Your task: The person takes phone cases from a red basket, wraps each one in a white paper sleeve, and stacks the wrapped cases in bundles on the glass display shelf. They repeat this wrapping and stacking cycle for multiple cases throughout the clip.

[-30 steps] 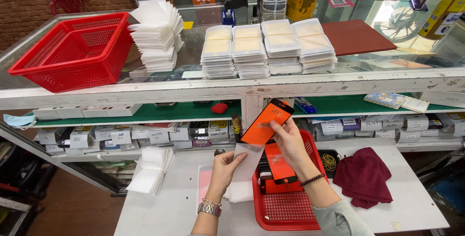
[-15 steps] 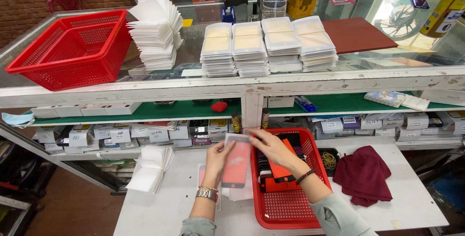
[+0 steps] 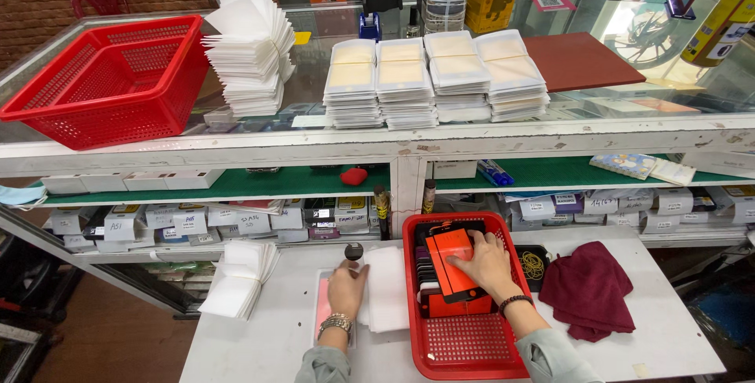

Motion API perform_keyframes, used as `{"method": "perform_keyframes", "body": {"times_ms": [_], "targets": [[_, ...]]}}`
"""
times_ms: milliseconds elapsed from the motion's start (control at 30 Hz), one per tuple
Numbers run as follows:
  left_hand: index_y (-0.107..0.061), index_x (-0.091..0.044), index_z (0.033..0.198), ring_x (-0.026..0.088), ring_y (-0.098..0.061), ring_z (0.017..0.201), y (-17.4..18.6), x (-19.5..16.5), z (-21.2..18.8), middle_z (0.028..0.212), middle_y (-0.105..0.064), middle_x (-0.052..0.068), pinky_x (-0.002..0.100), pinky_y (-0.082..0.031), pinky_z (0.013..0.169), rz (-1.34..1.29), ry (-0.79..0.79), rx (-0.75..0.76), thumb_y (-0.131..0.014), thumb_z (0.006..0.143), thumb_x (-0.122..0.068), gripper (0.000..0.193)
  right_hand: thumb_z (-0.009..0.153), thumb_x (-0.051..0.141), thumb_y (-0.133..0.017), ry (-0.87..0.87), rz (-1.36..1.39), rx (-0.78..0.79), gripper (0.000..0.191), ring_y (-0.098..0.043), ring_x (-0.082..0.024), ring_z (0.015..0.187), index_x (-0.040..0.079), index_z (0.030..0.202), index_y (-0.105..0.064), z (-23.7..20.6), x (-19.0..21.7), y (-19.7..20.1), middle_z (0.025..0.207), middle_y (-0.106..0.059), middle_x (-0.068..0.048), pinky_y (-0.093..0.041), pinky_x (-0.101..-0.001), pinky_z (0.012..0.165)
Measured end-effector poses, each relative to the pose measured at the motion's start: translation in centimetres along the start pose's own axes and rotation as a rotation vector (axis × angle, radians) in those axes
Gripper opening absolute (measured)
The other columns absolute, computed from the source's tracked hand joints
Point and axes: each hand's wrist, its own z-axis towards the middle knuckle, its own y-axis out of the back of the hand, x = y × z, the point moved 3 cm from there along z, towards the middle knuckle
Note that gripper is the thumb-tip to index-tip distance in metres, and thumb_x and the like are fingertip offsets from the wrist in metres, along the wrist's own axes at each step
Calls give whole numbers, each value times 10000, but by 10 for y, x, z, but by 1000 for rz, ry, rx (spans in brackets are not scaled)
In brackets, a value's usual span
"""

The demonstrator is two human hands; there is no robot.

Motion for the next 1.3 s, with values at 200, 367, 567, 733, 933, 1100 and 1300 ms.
{"method": "perform_keyframes", "body": {"times_ms": [200, 367, 567, 733, 933, 1100, 1300], "targets": [[-606, -33, 1035, 345, -701, 972, -19, -16, -8, 983, -736, 157, 450, -548, 848, 56, 108, 99, -936, 668, -393, 611, 688, 384, -859, -73, 346, 39, 713, -702, -320, 986, -15, 1220, -602, 6, -18, 9, 1045, -710, -193, -566, -418, 886], [-656, 0, 962, 348, -701, 935, -23, -4, -5, 948, -741, 168, 449, -550, 834, 69, 50, 46, -919, 689, -292, 478, 809, 354, -779, -85, 443, 94, 529, -768, -293, 872, -47, 1126, -643, 10, -23, 10, 1004, -759, -215, -593, -383, 797], [-721, 31, 1118, 343, -693, 846, -11, 7, -7, 930, -704, 182, 435, -557, 760, -16, -215, -144, -898, 629, -156, 552, 873, 310, -701, -115, 495, 141, 534, -754, -290, 964, -18, 1272, -569, 14, -18, 9, 1113, -748, -224, -581, -377, 844], [-773, -32, 1092, 185, -704, 772, -13, 12, -3, 872, -771, 83, 317, -545, 748, -398, 112, 127, -806, 817, -245, 350, 920, 185, -627, -80, 928, 162, 404, -741, -251, 989, -21, 1264, -581, 15, 4, 16, 1097, -770, -177, -581, -353, 856], [-812, 3, 961, 70, -600, 770, -11, -6, -7, 850, -731, -9, 244, -486, 703, -779, -6, 254, -809, 852, -232, 259, 937, 65, -674, 4, 1713, 107, 320, -688, -180, 1080, 33, 1248, -606, 15, 53, 41, 1158, -717, -81, -554, -365, 948], [-788, 15, 882, 79, -634, 783, 0, -22, -12, 865, -693, -24, 249, -522, 714, -902, -113, 319, -807, 850, -156, 175, 952, 96, -667, 67, 1847, 37, 292, -672, -184, 1102, 72, 1234, -598, 7, 79, 59, 1179, -705, -74, -546, -372, 974], [-783, 3, 911, 83, -654, 792, 1, -27, -14, 883, -732, -6, 244, -529, 707, -931, -99, 327, -797, 852, -136, 152, 953, 93, -664, 72, 1858, 66, 290, -676, -189, 1107, 69, 1233, -589, 0, 87, 59, 1180, -707, -78, -546, -383, 982]]}}
